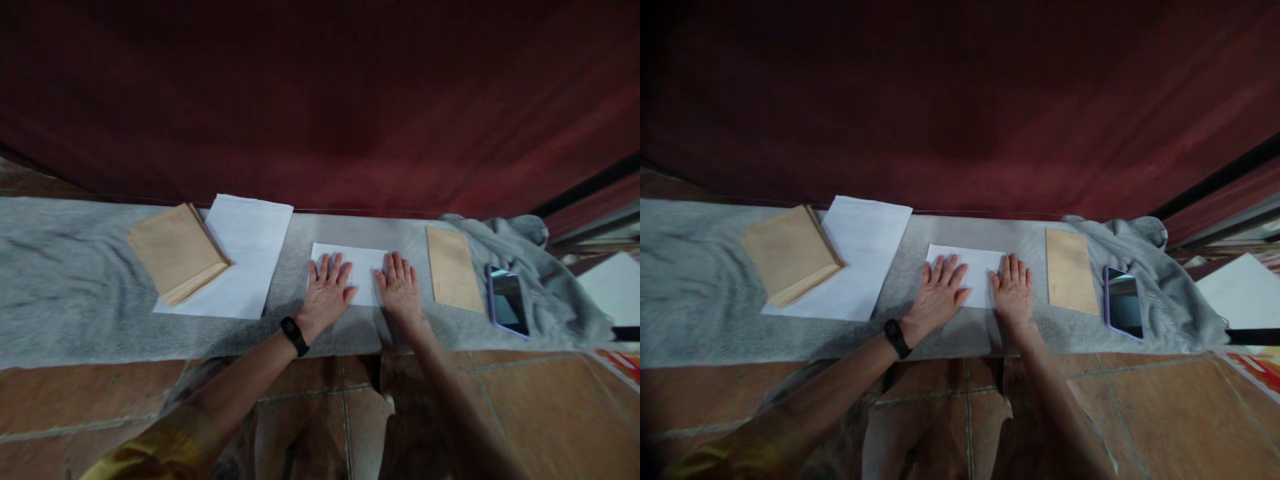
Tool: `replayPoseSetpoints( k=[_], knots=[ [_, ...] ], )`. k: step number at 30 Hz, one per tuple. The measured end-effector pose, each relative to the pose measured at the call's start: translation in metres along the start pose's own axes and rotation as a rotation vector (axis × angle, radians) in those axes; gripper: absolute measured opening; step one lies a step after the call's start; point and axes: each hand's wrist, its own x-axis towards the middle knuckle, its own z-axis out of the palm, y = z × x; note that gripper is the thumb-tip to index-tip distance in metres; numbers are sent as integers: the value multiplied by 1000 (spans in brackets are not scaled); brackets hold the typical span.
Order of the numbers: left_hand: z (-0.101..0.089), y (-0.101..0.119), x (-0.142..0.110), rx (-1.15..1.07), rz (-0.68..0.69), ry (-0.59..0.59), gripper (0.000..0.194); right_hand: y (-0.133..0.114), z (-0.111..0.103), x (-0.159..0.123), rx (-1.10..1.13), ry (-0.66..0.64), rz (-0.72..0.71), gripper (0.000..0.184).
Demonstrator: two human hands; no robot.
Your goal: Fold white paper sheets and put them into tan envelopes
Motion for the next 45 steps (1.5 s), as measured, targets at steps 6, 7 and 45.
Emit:
replayPoseSetpoints(
  k=[6, 7, 45],
  knots=[
    [-7, 3, 0, 26, -134, -24, 69, -1, -1, 1, -5, 2, 11, 64],
    [-8, 3, 1, 30, -144, -25, 69, -1, 0, 1, -1, 8, 12, 64],
    [-27, -49, 33, -1404, -605, 205, 89, -68, -28, -24, 335, -103, -425, 75]
  ],
)
